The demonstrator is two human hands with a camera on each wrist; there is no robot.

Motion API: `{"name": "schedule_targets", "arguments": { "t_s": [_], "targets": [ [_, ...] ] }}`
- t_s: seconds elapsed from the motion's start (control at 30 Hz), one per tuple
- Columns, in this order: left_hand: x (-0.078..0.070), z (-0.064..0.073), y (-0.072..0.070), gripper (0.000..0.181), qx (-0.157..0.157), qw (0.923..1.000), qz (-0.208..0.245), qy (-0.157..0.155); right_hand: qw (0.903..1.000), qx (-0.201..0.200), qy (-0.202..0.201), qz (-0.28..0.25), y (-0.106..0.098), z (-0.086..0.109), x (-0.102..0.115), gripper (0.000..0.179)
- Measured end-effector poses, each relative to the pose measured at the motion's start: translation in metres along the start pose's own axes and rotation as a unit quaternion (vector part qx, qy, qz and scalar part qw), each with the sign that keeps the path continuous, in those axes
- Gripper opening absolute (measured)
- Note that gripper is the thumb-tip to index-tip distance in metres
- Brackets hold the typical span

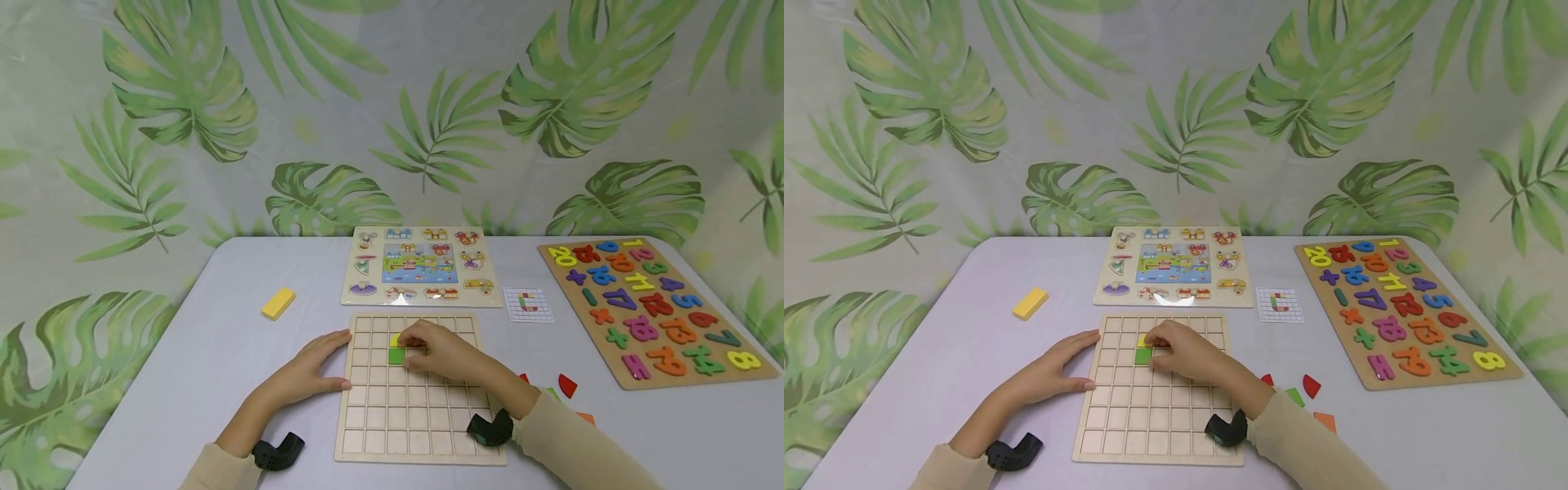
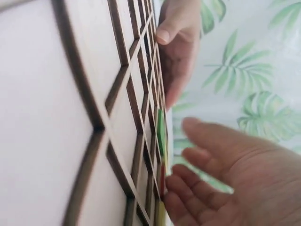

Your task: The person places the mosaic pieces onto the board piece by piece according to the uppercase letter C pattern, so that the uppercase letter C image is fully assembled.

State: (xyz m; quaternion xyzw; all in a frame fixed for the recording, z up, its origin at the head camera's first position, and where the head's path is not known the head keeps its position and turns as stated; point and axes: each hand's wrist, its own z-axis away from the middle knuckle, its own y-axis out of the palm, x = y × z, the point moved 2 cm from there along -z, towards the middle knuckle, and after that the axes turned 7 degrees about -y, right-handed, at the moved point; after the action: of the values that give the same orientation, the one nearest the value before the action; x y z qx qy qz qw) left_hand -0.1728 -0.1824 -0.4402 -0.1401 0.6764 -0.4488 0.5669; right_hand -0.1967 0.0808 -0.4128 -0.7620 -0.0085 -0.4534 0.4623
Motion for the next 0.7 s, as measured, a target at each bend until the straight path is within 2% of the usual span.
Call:
{"name": "schedule_targets", "arguments": {
  "t_s": [0.1, 0.17, 0.27, 0.33, 0.5, 0.7],
  "targets": [
    [0.001, 0.0, 0.001, 0.084, -0.001, 1.0, -0.002, 0.002, 0.9997, -0.019, 0.009, -0.009, -0.01, 0.006, 0.006, 0.037],
    [0.001, 0.0, 0.001, 0.085, -0.001, 1.0, -0.003, 0.003, 0.9992, -0.038, -0.001, -0.014, -0.02, 0.012, 0.011, 0.041],
    [0.0, 0.0, 0.0, 0.085, -0.001, 1.0, -0.004, 0.004, 0.9972, -0.07, -0.023, 0.005, -0.036, 0.027, 0.015, 0.043],
    [0.0, 0.0, 0.0, 0.085, -0.001, 1.0, -0.003, 0.003, 0.9953, -0.091, -0.025, 0.024, -0.046, 0.04, 0.017, 0.044],
    [0.0, 0.001, -0.001, 0.084, -0.005, 1.0, -0.002, 0.006, 0.9895, -0.127, 0.009, 0.068, -0.064, 0.08, 0.014, 0.047],
    [0.0, 0.001, -0.001, 0.084, -0.005, 1.0, -0.003, 0.007, 0.9854, -0.129, 0.076, 0.081, -0.072, 0.129, 0.001, 0.046]
  ]
}}
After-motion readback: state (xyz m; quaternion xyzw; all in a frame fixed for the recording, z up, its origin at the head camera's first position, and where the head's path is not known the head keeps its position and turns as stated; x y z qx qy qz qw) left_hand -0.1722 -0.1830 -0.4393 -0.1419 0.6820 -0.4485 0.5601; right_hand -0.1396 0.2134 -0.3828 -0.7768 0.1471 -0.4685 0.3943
